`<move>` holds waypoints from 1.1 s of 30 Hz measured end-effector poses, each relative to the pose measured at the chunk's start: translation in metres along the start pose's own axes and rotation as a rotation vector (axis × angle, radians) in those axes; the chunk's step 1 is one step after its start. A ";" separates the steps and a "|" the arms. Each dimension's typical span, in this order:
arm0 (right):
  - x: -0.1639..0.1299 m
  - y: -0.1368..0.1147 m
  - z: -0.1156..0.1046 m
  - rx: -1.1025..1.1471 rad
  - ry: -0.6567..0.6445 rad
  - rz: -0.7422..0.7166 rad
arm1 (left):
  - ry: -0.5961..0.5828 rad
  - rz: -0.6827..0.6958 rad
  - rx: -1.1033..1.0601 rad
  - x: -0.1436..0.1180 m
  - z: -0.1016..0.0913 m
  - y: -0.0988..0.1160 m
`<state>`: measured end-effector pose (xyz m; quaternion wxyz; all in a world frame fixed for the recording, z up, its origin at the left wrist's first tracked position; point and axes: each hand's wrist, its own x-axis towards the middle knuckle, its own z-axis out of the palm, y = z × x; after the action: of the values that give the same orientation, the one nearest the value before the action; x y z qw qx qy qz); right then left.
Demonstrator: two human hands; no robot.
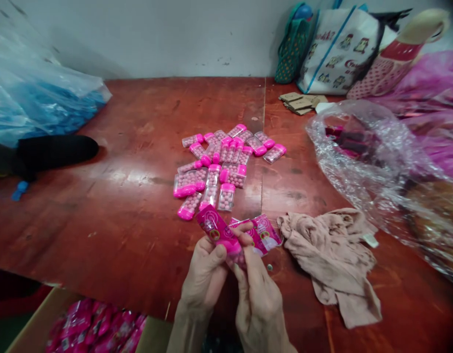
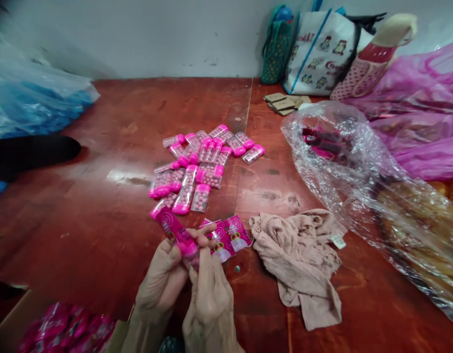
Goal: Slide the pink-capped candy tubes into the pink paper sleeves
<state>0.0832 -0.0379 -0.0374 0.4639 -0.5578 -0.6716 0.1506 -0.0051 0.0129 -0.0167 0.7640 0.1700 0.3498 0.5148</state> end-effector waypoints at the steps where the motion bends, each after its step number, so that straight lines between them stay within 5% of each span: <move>1: 0.003 -0.001 -0.003 0.065 -0.016 0.039 | -0.017 -0.004 0.000 0.000 -0.001 0.000; 6: 0.009 -0.004 -0.012 0.234 -0.099 0.270 | -0.025 -0.058 0.066 0.000 -0.001 0.003; 11: 0.003 -0.008 -0.003 0.148 -0.003 0.168 | 0.076 -0.003 0.085 -0.001 0.002 0.008; 16: 0.000 -0.006 0.000 0.145 0.015 0.217 | 0.081 -0.053 0.060 -0.002 0.008 -0.003; 23: 0.002 -0.006 -0.005 0.452 -0.032 0.688 | 0.157 -0.107 0.053 -0.006 0.012 -0.006; 27: 0.009 -0.013 -0.004 0.643 -0.147 0.723 | 0.263 -0.036 0.060 -0.010 0.014 0.007; 33: 0.004 -0.022 0.004 0.536 0.126 0.713 | 0.412 -0.054 0.042 -0.013 0.017 -0.003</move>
<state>0.0672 -0.0400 -0.0220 0.5510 -0.6225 -0.3455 0.4354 0.0056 0.0012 -0.0022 0.6859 0.0676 0.5139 0.5107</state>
